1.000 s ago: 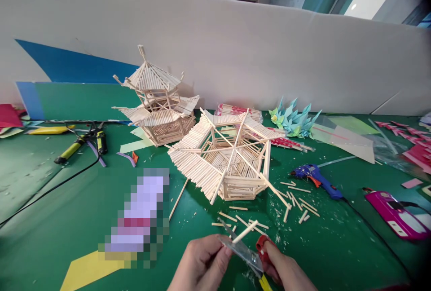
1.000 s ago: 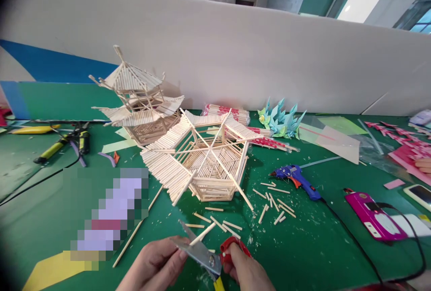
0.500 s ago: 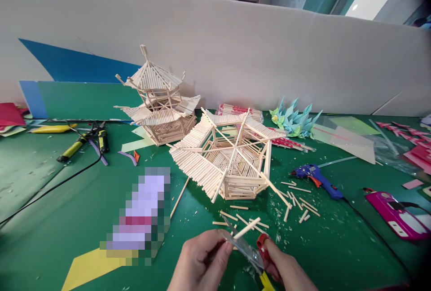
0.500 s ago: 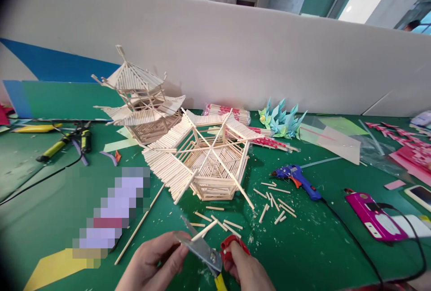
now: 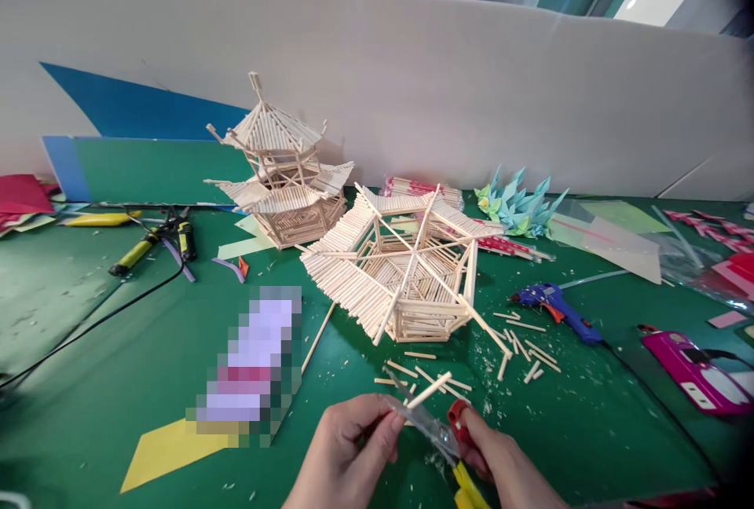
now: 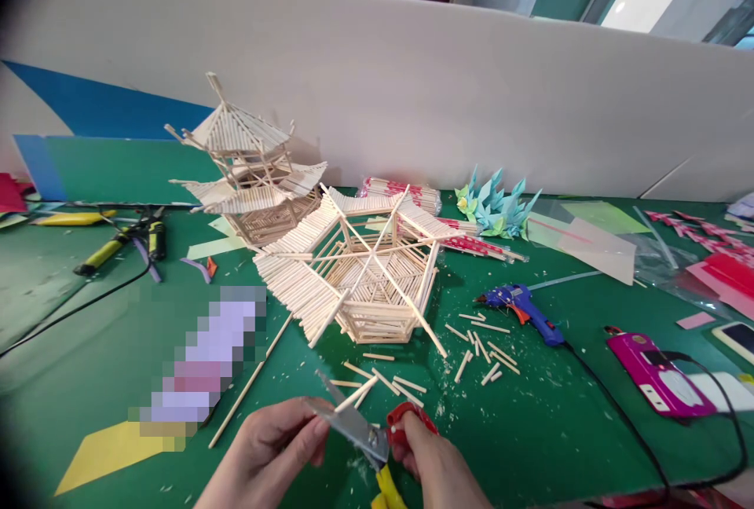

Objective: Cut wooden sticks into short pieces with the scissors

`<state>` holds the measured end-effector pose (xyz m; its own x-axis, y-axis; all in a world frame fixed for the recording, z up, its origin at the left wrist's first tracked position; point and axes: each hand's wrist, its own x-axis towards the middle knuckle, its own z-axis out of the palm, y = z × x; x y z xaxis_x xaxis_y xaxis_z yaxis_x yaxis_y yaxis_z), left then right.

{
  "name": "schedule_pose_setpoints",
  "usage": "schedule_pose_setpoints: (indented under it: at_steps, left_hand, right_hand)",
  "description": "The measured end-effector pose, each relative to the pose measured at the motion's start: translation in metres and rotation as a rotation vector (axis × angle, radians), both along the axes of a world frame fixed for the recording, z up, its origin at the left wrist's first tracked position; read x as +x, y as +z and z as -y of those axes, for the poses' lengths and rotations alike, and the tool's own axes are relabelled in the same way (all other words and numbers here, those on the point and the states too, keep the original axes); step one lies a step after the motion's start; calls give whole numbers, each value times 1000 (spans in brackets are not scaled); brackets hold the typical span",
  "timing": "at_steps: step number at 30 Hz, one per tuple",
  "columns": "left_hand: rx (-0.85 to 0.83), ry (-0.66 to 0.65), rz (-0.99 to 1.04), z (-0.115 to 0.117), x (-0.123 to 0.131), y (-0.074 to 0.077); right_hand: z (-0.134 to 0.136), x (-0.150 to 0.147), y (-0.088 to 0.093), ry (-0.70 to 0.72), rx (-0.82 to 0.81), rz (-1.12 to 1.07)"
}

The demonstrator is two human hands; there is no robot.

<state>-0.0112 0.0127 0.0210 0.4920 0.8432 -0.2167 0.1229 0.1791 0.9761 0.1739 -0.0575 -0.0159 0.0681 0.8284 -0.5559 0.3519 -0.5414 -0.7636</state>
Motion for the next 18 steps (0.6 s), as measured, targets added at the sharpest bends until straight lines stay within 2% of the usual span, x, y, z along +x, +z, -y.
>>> schedule_pose_setpoints:
  at_steps: [2, 3, 8, 11, 13, 18]
  left_hand:
    - [122, 60, -38, 2, 4, 2]
    - [93, 51, -13, 1, 5, 2]
    - [-373, -91, 235, -7, -2, -7]
    - [-445, -120, 281, -9, -5, -9]
    - [-390, -117, 231, -8, -4, -8]
    - [-95, -22, 93, -1, 3, -5]
  right_hand:
    - [5, 1, -2, -3, 8, 4]
    - [7, 2, -2, 2, 8, 13]
    - [11, 4, 0, 51, 41, 19]
    - [6, 2, 4, 17, 51, -83]
    - [5, 2, 6, 15, 44, -94]
    - [9, 5, 9, 115, 88, -1]
